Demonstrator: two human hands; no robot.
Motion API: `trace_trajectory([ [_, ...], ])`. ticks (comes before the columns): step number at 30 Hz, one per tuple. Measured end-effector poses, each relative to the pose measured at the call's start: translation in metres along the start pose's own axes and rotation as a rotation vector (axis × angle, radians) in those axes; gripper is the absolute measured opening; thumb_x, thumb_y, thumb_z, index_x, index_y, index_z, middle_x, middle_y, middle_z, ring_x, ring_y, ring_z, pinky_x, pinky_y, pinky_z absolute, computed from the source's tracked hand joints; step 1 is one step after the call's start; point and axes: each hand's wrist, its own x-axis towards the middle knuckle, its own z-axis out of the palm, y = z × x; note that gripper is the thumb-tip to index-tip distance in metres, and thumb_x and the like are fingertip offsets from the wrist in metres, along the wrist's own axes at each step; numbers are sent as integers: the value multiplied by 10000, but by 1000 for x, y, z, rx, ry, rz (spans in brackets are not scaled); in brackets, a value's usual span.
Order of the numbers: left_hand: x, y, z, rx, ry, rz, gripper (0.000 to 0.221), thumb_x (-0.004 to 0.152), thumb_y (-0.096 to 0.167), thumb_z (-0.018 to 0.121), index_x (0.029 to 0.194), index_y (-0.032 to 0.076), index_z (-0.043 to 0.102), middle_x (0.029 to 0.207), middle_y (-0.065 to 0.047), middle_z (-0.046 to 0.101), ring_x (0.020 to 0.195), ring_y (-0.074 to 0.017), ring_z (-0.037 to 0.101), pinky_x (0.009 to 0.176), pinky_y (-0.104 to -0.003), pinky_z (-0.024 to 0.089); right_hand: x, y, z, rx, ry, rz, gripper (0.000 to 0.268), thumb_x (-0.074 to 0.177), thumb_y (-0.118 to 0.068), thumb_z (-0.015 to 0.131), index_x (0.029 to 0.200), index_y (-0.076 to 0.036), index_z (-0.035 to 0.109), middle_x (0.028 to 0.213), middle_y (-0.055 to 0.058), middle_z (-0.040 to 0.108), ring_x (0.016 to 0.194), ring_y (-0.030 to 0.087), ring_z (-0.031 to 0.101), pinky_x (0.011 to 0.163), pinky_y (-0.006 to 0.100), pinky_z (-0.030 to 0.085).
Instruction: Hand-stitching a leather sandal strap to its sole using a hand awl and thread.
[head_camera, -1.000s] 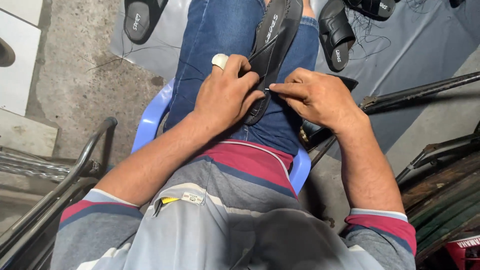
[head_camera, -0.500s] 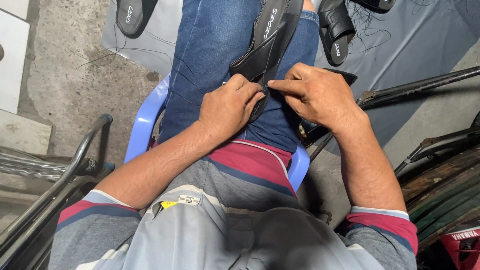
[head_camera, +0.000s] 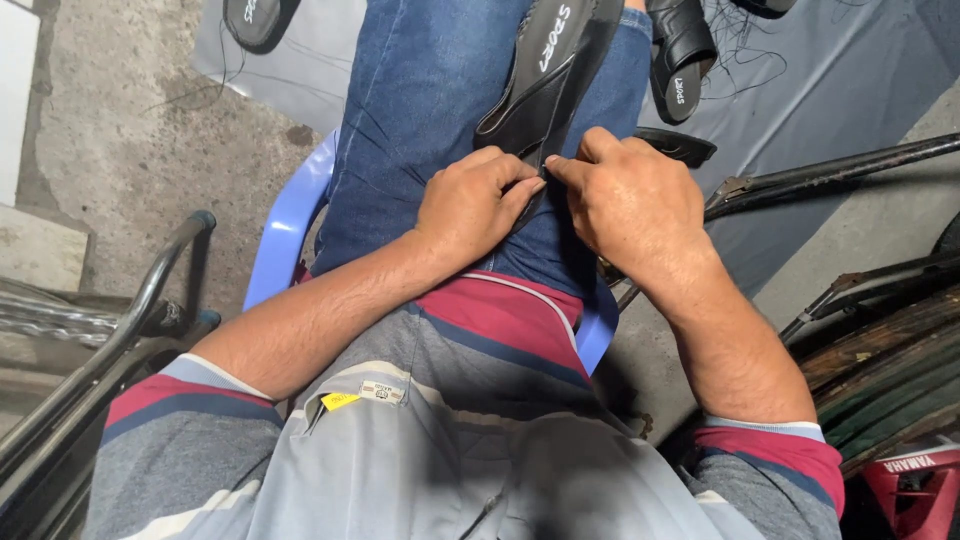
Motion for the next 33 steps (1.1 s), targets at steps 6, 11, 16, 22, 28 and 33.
trace_trajectory([
  [6,0,-6,0,-71,18,41,103,845,183,619,885,108,677,709,-58,615,667,-240,653,496,-305,540,0,0,8,79,100,-24,253,780,-210,590,1004,-266,694,769,-19,501,635,184,559,565,282,507],
  [11,-2,-2,-11,-63,13,58,107,848,177,613,896,110,681,719,-59,620,674,-245,653,501,-315,539,-2,15,22,239,162,-82,242,806,-197,611,1022,-278,684,813,-27,524,702,192,581,624,296,503],
  [16,-2,-8,-7,-66,2,61,117,850,185,613,912,116,684,735,-64,625,691,-248,649,516,-322,541,-4,20,30,304,195,-101,257,795,-171,633,1027,-264,693,829,-27,550,723,192,588,641,299,489],
  [22,-3,-15,1,-146,1,15,117,833,203,634,920,156,695,767,-24,641,732,-209,647,552,-288,540,-3,23,46,258,273,-122,245,779,-199,666,1002,-293,703,840,-68,576,734,156,597,647,267,496],
  [28,0,-7,-7,-145,-3,13,117,836,187,634,924,146,700,750,-18,649,707,-193,648,550,-256,531,-1,20,54,190,362,-118,222,777,-255,681,990,-317,698,879,-120,595,769,95,599,673,207,480],
  [33,-3,16,-31,480,-28,255,73,819,205,599,860,187,657,714,22,575,595,-166,615,484,-279,515,-2,16,49,234,358,-90,175,813,-223,661,969,-296,689,868,-109,593,762,112,606,664,230,487],
])
